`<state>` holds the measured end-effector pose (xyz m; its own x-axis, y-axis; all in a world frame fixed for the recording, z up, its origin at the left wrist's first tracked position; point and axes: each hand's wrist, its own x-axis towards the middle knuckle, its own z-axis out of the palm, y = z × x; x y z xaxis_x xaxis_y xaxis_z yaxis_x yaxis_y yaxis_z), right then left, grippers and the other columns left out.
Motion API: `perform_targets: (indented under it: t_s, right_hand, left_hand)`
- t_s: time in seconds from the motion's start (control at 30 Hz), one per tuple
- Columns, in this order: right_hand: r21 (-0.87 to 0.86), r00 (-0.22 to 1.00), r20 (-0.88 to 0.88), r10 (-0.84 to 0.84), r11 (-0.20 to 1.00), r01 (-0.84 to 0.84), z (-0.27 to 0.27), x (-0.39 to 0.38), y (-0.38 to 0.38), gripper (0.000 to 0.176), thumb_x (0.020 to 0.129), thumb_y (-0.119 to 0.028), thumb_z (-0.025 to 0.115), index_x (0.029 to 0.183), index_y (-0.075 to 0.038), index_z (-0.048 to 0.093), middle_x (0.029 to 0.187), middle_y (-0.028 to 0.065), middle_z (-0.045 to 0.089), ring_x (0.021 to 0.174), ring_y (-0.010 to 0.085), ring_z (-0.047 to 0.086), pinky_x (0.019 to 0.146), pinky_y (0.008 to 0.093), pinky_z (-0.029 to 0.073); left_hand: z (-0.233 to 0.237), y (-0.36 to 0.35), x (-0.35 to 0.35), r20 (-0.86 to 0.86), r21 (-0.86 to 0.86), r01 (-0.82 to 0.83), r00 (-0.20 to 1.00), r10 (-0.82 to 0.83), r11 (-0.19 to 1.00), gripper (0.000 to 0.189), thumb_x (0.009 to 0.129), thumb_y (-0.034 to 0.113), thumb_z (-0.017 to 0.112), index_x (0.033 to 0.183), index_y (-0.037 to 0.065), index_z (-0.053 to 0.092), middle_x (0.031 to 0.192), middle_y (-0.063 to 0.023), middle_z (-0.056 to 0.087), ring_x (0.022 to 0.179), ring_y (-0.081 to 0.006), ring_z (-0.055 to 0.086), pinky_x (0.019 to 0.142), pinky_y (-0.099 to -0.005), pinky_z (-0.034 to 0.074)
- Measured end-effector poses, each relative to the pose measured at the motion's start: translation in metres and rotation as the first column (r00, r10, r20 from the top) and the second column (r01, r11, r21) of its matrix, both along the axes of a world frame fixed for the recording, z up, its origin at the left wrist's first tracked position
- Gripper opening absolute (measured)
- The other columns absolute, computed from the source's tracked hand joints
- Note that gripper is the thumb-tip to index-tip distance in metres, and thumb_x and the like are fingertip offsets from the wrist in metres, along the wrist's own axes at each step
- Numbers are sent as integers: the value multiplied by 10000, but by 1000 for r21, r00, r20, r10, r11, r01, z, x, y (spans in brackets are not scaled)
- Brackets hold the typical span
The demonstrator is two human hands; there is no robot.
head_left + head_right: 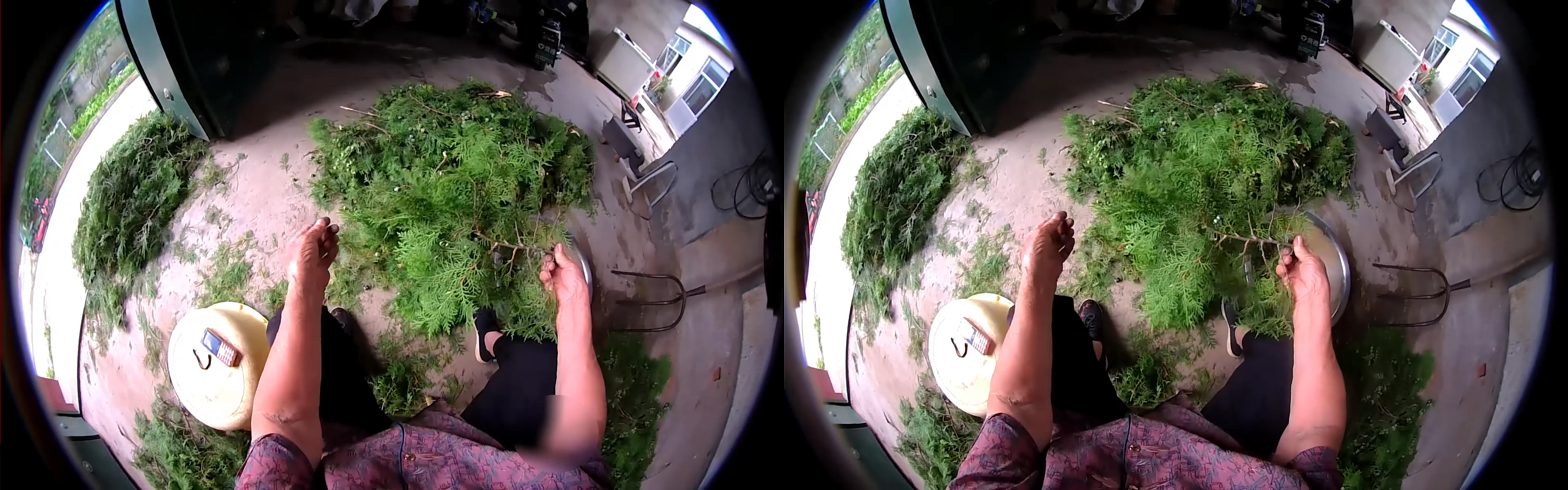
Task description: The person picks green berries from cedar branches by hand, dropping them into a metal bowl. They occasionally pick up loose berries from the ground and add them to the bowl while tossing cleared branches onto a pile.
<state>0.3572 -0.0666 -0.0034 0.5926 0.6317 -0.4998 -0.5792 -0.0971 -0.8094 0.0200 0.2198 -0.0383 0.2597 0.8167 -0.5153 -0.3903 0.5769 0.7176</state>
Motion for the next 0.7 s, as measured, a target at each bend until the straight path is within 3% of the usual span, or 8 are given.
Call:
perform_targets:
  t_s: [0.2, 0.27, 0.3, 0.33, 0.43, 0.53, 0.6, 0.7]
  right_hand:
    - [47, 991, -61, -122, 991, 125, -19, -32, 44, 219, 846, -273, 607, 861, -79, 506, 677, 38, 520, 555, 132, 467, 452, 277, 415]
    - [35, 995, -89, -47, 998, 50, -23, -42, 54, 218, 848, -272, 605, 861, -76, 510, 685, 39, 522, 560, 131, 470, 464, 282, 421]
    - [12, 995, -90, -31, 999, 33, -19, -50, 60, 215, 851, -264, 604, 852, -69, 513, 693, 38, 524, 557, 132, 472, 470, 294, 424]
    - [6, 999, -52, -5, 1000, 5, -16, -59, 66, 210, 852, -258, 603, 857, -67, 517, 694, 39, 524, 557, 133, 475, 469, 297, 423]
    - [-27, 996, 66, 68, 997, -66, 6, -80, 81, 184, 847, -219, 617, 890, -60, 535, 700, 44, 528, 554, 141, 492, 469, 306, 421]
    - [-110, 933, 309, 183, 982, -156, 13, -74, 88, 179, 834, -180, 617, 851, -16, 548, 662, 47, 541, 472, 143, 507, 388, 291, 389]
    - [-335, 787, 538, 301, 933, -128, 17, -67, 95, 173, 815, -146, 618, 742, -3, 554, 614, 51, 550, 394, 127, 504, 298, 229, 326]
    - [-619, 501, 583, 640, 749, -235, 19, -68, 106, 185, 762, -43, 620, 604, 30, 559, 490, 57, 509, 368, 122, 485, 319, 263, 349]
  left_hand:
    - [31, -22, 3, 139, 176, 391, 899, -416, 903, 534, 822, 368, 628, 1221, 46, 478, 1164, -120, 545, 1038, -225, 528, 804, -358, 484]
    - [29, -31, 17, -8, 157, 375, 925, -379, 914, 641, 802, 397, 644, 1282, 40, 414, 1268, -136, 458, 1157, -252, 428, 866, -403, 452]
    - [19, -34, 27, -86, 183, 315, 949, -304, 931, 582, 791, 352, 672, 1221, 27, 455, 1139, -122, 543, 1008, -228, 530, 775, -386, 493]
    - [19, -31, 27, 87, 174, 380, 913, -399, 908, 385, 794, 177, 663, 1104, 6, 511, 929, -94, 603, 783, -188, 593, 643, -336, 514]
    - [13, -29, 24, 124, 193, 177, 971, -203, 965, 250, 754, -38, 525, 1002, -16, 542, 756, -64, 611, 619, -155, 578, 540, -284, 486]
    - [-23, -18, 30, -92, 439, -127, 978, 185, 890, 262, 754, 76, 592, 1001, -4, 565, 856, -101, 624, 774, -203, 599, 695, -308, 488]
    - [-17, -11, 21, -319, 646, -145, 841, 437, 749, 296, 751, 128, 623, 1021, 18, 574, 914, -145, 628, 873, -251, 602, 765, -339, 474]
    - [17, -11, -10, -483, 675, 426, 872, -75, 602, 295, 783, 143, 609, 1046, 13, 573, 925, -159, 631, 873, -282, 611, 753, -372, 487]
